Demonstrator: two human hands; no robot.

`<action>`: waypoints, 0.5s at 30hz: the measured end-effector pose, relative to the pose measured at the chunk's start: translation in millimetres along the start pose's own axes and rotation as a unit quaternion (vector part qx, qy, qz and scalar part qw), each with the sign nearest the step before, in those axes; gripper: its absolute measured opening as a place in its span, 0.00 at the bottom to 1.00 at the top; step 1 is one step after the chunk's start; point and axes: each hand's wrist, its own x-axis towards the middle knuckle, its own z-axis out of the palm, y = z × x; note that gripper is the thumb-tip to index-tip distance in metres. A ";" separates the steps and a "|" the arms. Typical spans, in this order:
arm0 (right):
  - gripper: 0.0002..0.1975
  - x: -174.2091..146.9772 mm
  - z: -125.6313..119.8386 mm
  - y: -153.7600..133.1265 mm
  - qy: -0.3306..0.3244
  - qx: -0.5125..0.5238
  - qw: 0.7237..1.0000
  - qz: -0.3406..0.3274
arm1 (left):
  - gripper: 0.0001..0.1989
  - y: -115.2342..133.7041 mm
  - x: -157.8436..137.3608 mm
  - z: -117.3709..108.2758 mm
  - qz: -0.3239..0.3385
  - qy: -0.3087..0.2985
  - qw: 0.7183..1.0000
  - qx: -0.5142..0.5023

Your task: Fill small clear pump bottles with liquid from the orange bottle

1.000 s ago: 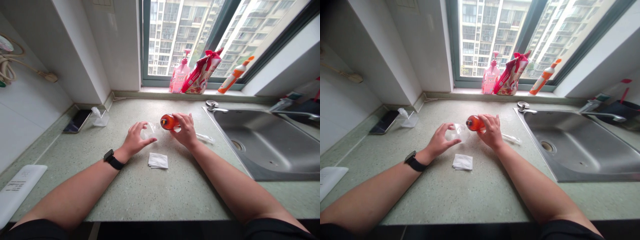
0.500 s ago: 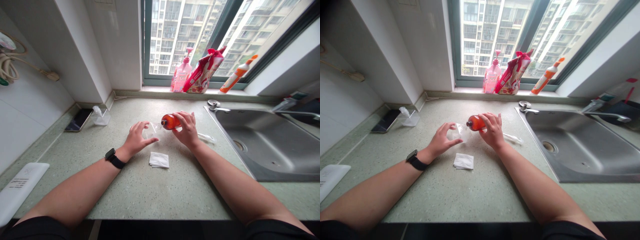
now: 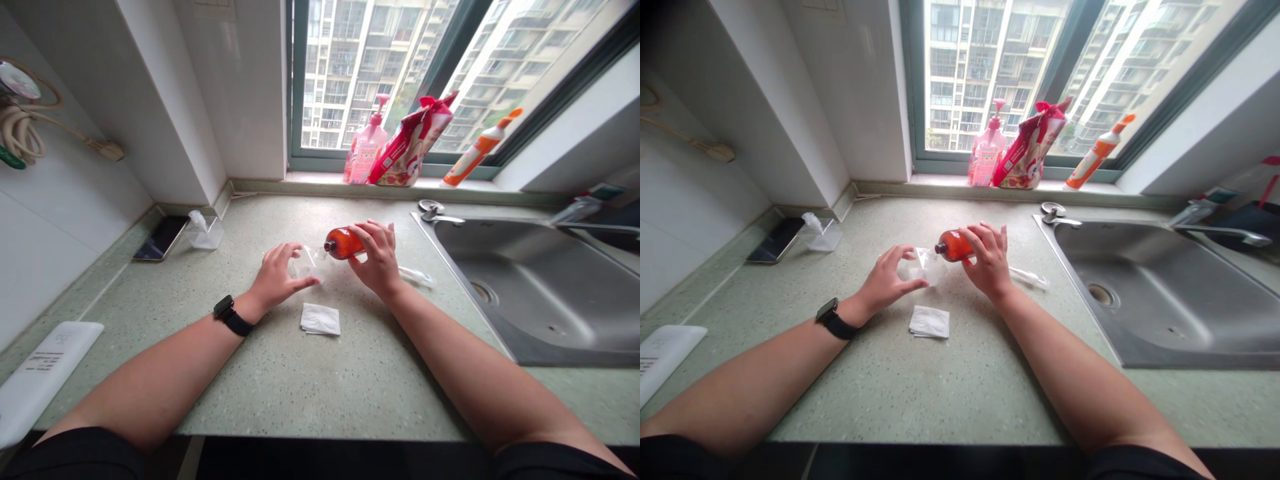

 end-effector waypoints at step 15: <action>0.38 0.4 -0.4 3.6 0.020 -0.010 0.999 -0.030 | 0.40 0.6 0.7 0.3 -0.009 -0.010 1.000 -0.009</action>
